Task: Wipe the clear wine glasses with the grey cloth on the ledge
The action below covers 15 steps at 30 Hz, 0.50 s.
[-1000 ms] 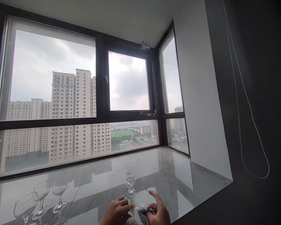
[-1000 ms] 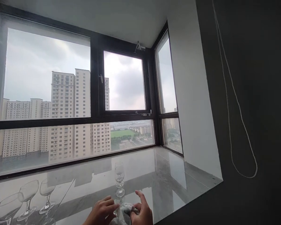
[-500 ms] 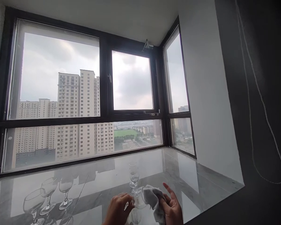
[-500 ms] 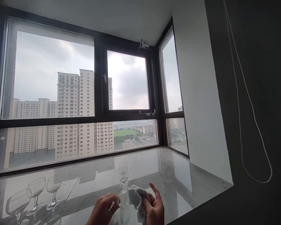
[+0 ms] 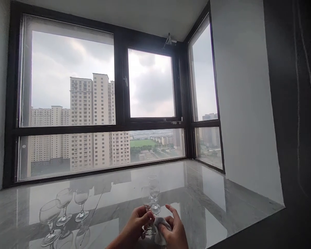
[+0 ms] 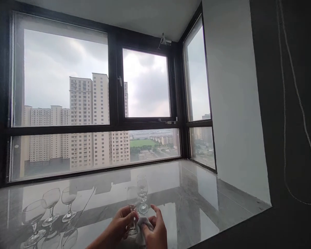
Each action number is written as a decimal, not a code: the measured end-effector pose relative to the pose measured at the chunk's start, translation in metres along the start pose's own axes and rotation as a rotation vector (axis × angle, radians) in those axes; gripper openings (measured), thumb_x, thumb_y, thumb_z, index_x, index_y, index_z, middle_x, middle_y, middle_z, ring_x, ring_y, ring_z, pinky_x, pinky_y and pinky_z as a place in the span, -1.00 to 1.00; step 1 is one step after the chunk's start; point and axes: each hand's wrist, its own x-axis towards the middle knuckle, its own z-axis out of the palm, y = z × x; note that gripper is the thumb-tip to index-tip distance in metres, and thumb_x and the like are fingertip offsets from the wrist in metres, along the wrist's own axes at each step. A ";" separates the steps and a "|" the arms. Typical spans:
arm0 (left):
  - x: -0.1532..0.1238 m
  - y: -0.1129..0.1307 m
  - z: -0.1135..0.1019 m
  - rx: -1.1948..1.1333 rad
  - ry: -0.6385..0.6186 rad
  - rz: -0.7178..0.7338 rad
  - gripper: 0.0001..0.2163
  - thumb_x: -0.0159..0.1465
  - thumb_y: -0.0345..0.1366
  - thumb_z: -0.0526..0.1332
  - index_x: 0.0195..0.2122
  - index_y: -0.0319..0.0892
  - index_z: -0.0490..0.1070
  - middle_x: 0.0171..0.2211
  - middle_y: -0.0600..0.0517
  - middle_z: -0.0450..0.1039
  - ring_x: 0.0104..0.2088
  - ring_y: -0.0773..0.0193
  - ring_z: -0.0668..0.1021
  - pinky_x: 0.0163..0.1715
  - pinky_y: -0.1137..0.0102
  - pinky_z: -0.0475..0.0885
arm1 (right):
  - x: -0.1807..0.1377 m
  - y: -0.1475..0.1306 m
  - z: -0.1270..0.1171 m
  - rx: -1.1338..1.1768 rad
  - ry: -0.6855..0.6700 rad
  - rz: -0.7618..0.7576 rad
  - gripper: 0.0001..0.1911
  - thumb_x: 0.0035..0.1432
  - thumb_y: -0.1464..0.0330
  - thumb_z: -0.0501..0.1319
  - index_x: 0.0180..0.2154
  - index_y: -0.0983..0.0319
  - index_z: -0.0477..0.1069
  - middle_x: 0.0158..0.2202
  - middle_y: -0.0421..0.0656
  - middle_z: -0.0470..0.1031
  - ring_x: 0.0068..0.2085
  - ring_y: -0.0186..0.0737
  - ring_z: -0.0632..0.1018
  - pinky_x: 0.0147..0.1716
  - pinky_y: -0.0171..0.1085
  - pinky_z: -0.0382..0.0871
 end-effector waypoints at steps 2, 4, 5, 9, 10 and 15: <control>0.002 -0.001 -0.002 0.048 0.070 -0.002 -0.41 -0.04 0.31 0.35 -0.41 -0.21 0.48 -0.63 0.18 0.24 -0.69 0.49 0.20 -0.78 0.57 0.11 | 0.001 -0.011 -0.003 0.084 0.005 0.070 -0.19 -0.16 0.11 0.33 0.13 0.30 0.29 -0.53 -0.27 0.48 -0.47 -0.14 0.51 -0.44 -0.27 0.34; 0.004 -0.003 -0.003 0.122 0.118 0.005 -0.41 -0.05 0.32 0.35 -0.41 -0.21 0.47 -0.65 0.19 0.21 -0.67 0.45 0.23 -0.76 0.56 0.14 | 0.003 -0.022 -0.010 0.135 0.026 0.085 -0.14 -0.14 0.06 0.34 0.17 0.29 0.25 -0.49 -0.26 0.50 -0.45 -0.14 0.53 -0.43 -0.27 0.35; 0.005 -0.004 -0.004 0.168 0.125 0.010 -0.41 -0.06 0.31 0.35 -0.42 -0.20 0.46 -0.66 0.19 0.19 -0.67 0.43 0.24 -0.75 0.55 0.15 | 0.004 -0.027 -0.015 0.139 0.047 0.072 -0.14 -0.13 0.03 0.34 0.17 0.27 0.24 -0.46 -0.25 0.51 -0.44 -0.14 0.54 -0.42 -0.26 0.36; 0.005 -0.012 -0.001 0.387 0.083 0.132 -0.55 0.03 0.14 0.38 -0.48 -0.22 0.47 -0.63 0.12 0.30 -0.56 0.36 0.35 -0.57 0.49 0.26 | 0.005 -0.039 -0.037 0.030 0.151 -0.035 -0.22 -0.08 0.02 0.32 0.14 0.22 0.26 -0.41 -0.24 0.54 -0.38 -0.13 0.57 -0.35 -0.26 0.38; 0.004 -0.014 0.000 0.437 0.068 0.175 -0.61 0.06 0.07 0.38 -0.48 -0.22 0.49 -0.59 0.09 0.36 -0.51 0.33 0.39 -0.50 0.47 0.30 | 0.005 -0.041 -0.042 -0.001 0.169 -0.050 -0.24 -0.06 0.03 0.31 0.14 0.21 0.27 -0.41 -0.23 0.54 -0.36 -0.12 0.57 -0.34 -0.26 0.38; 0.000 -0.015 0.001 0.582 0.079 0.237 -0.73 0.17 -0.06 0.32 -0.42 -0.19 0.57 -0.50 0.01 0.51 -0.41 0.24 0.46 -0.32 0.40 0.33 | 0.001 -0.049 -0.066 -0.042 0.186 -0.044 -0.28 -0.05 0.06 0.30 0.12 0.21 0.28 -0.40 -0.23 0.54 -0.36 -0.11 0.58 -0.32 -0.25 0.41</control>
